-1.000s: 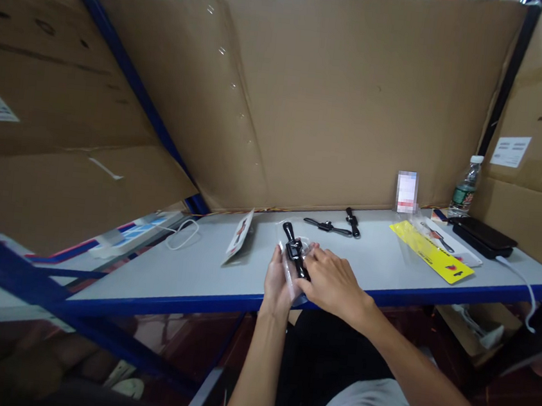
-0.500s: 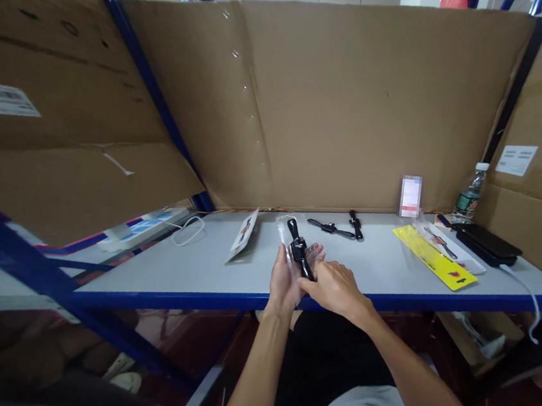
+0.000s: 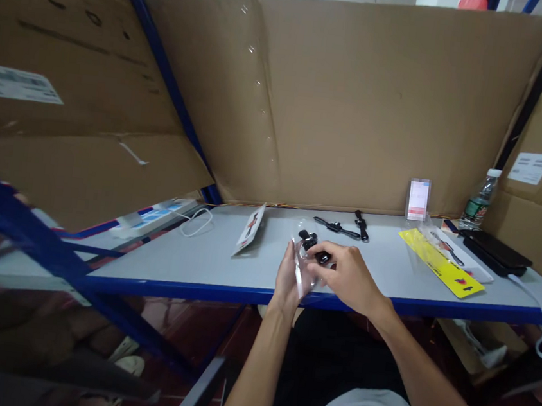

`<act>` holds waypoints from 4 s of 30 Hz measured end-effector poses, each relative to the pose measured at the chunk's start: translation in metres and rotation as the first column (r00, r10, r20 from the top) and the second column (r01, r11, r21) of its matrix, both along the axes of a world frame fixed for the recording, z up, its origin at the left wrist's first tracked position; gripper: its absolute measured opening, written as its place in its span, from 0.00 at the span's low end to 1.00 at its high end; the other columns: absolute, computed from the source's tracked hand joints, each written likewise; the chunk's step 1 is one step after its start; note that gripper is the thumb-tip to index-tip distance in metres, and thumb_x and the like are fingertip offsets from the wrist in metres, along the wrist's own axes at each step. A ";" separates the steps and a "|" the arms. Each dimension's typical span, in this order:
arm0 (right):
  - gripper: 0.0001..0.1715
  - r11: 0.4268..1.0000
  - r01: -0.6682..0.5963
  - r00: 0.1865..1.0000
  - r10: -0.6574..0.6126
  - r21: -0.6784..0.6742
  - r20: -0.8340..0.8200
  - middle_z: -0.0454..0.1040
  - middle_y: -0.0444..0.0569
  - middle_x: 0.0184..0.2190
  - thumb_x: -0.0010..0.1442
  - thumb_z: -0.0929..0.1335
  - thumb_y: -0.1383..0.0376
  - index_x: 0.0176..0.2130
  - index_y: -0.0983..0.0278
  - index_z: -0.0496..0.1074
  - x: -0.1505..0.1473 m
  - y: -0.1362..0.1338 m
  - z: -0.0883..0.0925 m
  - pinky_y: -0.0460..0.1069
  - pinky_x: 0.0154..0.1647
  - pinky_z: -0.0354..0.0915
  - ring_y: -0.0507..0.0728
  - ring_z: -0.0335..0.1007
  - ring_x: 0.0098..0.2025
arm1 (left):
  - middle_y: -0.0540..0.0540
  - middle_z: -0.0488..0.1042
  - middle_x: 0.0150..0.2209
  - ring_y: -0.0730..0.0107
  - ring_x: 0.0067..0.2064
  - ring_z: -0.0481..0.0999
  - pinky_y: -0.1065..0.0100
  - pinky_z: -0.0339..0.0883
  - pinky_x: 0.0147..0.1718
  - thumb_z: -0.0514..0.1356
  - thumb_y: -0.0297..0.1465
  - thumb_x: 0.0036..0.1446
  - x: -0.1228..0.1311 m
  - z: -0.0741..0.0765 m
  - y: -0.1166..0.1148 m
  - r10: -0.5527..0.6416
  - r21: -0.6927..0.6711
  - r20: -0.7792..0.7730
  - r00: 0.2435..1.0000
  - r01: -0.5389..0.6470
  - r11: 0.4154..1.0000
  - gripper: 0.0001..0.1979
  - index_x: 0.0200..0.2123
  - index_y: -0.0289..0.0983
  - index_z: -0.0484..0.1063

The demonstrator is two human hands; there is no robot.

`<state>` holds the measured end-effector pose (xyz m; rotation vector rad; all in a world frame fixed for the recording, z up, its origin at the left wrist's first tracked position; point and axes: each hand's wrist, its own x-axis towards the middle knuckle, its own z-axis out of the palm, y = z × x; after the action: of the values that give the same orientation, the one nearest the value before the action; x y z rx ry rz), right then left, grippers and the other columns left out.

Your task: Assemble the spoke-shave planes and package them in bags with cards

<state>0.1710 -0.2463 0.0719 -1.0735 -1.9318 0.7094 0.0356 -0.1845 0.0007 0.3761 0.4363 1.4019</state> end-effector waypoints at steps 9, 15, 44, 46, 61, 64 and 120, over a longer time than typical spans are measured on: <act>0.19 0.937 0.038 0.999 -0.041 0.347 0.003 0.76 0.44 0.22 0.68 0.67 0.51 0.38 0.64 0.76 0.007 0.034 0.070 0.46 0.28 0.67 0.53 0.75 0.25 | 0.38 0.78 0.39 0.58 0.39 0.82 0.57 0.76 0.39 0.50 0.46 0.70 -0.002 0.008 -0.007 -0.137 0.117 -0.094 0.986 0.147 0.982 0.21 0.54 0.38 0.69; 0.29 0.981 -0.052 0.971 0.094 0.187 -0.222 0.66 0.40 0.13 0.64 0.68 0.41 0.32 0.64 0.72 0.013 0.065 0.094 0.43 0.17 0.60 0.49 0.64 0.15 | 0.37 0.79 0.40 0.55 0.41 0.82 0.54 0.78 0.39 0.48 0.46 0.71 -0.004 0.007 -0.004 -0.176 0.036 -0.089 0.980 0.180 0.983 0.22 0.55 0.37 0.68; 0.13 0.783 0.452 0.803 -0.566 0.427 0.186 0.80 0.49 0.32 0.68 0.66 0.58 0.44 0.61 0.77 0.025 0.081 0.039 0.49 0.37 0.62 0.58 0.75 0.36 | 0.35 0.81 0.39 0.49 0.49 0.83 0.47 0.75 0.52 0.50 0.42 0.71 -0.007 0.015 -0.007 -0.101 -0.165 0.024 0.995 0.104 0.981 0.21 0.41 0.33 0.76; 0.13 0.720 0.504 0.785 -0.612 0.478 0.094 0.77 0.46 0.27 0.68 0.66 0.58 0.41 0.62 0.77 0.051 0.058 0.048 0.49 0.34 0.59 0.56 0.71 0.31 | 0.33 0.81 0.41 0.49 0.49 0.83 0.46 0.75 0.52 0.49 0.43 0.71 -0.009 0.011 -0.003 -0.100 -0.173 0.039 0.994 0.106 0.979 0.23 0.40 0.33 0.76; 0.12 0.284 0.925 0.114 -0.840 0.252 0.530 0.82 0.53 0.38 0.64 0.69 0.58 0.42 0.60 0.81 0.271 -0.085 -0.009 0.51 0.39 0.64 0.63 0.78 0.42 | 0.36 0.78 0.52 0.54 0.51 0.80 0.48 0.74 0.54 0.42 0.48 0.71 -0.012 0.010 0.004 0.022 -0.172 -0.037 0.999 -0.028 0.985 0.28 0.56 0.37 0.72; 0.16 0.382 0.904 0.198 -0.771 0.190 0.606 0.82 0.53 0.44 0.65 0.69 0.57 0.49 0.60 0.79 0.258 -0.079 -0.023 0.51 0.42 0.65 0.64 0.77 0.47 | 0.37 0.78 0.52 0.54 0.51 0.80 0.48 0.72 0.56 0.43 0.48 0.71 -0.009 0.013 0.002 0.040 -0.148 -0.051 0.998 -0.048 0.988 0.27 0.56 0.38 0.72; 0.33 0.523 0.087 0.875 -0.447 -0.848 -0.186 0.75 0.49 0.23 0.49 0.74 0.39 0.45 0.57 0.72 0.130 -0.175 -0.110 0.44 0.10 0.58 0.52 0.63 0.12 | 0.34 0.77 0.52 0.55 0.54 0.79 0.56 0.74 0.50 0.45 0.52 0.69 -0.006 0.006 0.000 0.119 -0.133 0.148 0.982 -0.099 0.986 0.27 0.43 0.37 0.74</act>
<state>0.3012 -0.4209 -0.0378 -1.5919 -0.9789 1.5944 0.0299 -0.1842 0.0071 0.1403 0.4190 1.4905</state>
